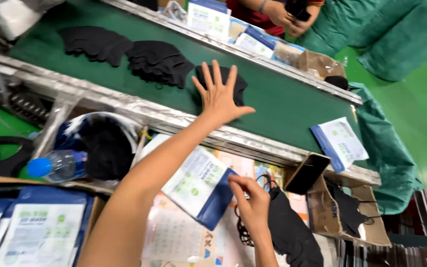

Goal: Packaging face masks into plastic bags on a conveyor belt in a factory.

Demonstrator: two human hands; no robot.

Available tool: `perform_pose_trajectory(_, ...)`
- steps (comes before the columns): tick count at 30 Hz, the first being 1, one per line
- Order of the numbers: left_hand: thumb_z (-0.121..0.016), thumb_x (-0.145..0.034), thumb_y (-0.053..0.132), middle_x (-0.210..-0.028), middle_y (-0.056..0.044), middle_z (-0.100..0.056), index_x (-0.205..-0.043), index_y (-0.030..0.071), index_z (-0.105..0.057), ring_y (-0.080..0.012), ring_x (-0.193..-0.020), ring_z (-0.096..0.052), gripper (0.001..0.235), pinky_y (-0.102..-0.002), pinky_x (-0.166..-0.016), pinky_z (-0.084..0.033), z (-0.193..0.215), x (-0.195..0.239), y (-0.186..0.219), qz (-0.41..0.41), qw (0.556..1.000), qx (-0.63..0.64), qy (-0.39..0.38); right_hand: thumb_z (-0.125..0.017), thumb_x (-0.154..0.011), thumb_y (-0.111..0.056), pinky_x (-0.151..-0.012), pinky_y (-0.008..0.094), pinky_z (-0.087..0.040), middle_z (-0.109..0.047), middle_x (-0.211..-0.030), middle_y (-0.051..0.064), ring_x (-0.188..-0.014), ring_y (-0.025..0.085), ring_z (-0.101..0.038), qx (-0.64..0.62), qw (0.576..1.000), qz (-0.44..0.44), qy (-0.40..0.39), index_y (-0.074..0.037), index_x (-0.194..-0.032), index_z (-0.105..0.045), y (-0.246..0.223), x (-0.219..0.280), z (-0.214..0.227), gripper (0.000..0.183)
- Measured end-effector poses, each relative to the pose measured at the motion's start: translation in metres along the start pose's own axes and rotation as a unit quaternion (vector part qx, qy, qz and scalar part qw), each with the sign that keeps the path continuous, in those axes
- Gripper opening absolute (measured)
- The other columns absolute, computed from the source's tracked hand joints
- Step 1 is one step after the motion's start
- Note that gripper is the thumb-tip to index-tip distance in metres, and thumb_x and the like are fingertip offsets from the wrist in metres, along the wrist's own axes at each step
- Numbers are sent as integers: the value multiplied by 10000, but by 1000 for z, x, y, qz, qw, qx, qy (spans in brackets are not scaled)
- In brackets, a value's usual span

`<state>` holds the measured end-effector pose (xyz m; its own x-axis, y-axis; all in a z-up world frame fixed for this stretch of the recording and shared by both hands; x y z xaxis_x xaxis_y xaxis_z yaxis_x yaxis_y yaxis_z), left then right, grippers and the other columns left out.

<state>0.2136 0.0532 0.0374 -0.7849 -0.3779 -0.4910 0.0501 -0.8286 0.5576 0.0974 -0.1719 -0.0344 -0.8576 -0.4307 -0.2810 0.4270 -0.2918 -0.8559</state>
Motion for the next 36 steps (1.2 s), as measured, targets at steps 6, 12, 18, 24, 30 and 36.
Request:
perform_pose_trajectory(6,-795,-757,475,-1514,-323,-318,-1491,89,-414,-577,-1379,-265,913,-839,-966,-233,-168,-29,-76,61,969,-211,-116,-701,-905,2,-759,247,-584,-788,-941,90,-859,122,-744,-25,994,-76,72,48,-1034,-765,42,42,74,151)
perform_pose_trajectory(12,-653,-972,199,-1123,-226,-715,-1240,28,-663,-386,-1050,-673,318,-502,-861,-549,-84,0,-16,14,988,23,-154,-691,-937,11,-856,263,-564,-760,-1023,102,-933,136,-714,-69,989,-32,130,37,-1127,-717,51,63,112,193)
perform_pose_trajectory(18,-614,-994,172,-1090,-63,-721,-1246,-49,-652,-117,-991,-619,337,-289,-890,-533,-34,140,54,13,825,523,-212,-692,-924,-227,-1206,372,-337,-431,-1576,124,-1456,196,-448,-107,980,121,114,-37,-1574,-319,-34,21,139,773)
perform_pose_trajectory(24,-628,-990,232,-1263,-125,-641,-1409,-46,-534,-188,-1146,-590,512,-320,-970,-501,5,243,80,22,817,532,-222,-735,-881,-224,-1108,355,-409,-583,-1410,148,-1291,216,-547,-181,979,-74,-53,12,-1465,-501,12,52,108,672)
perform_pose_trajectory(30,-567,-976,458,-1191,-216,-554,-1500,5,-428,-287,-1012,-595,706,-481,-815,-576,-7,321,8,242,698,657,-147,-711,-962,-198,-1002,344,-496,-660,-1279,150,-1144,224,-638,-452,872,-45,182,31,-1331,-565,115,173,185,458)
perform_pose_trajectory(36,-779,-824,385,-1473,-123,-493,-1515,14,-374,-214,-1333,-488,882,-435,-1098,-428,-25,347,64,118,698,671,-220,-640,-1008,-5,-997,327,-520,-651,-1283,115,-1125,173,-636,-226,927,-10,300,30,-1379,-537,-13,157,153,386)
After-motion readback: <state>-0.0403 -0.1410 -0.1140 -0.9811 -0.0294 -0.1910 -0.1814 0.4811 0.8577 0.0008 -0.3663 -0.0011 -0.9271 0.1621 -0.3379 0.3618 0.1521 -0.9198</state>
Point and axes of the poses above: each hand's wrist, its own x-axis away from the middle knuckle, its own z-axis out of the back of the hand, y = z × x, the point moved 10 cm from there along -x, towards the middle knuckle
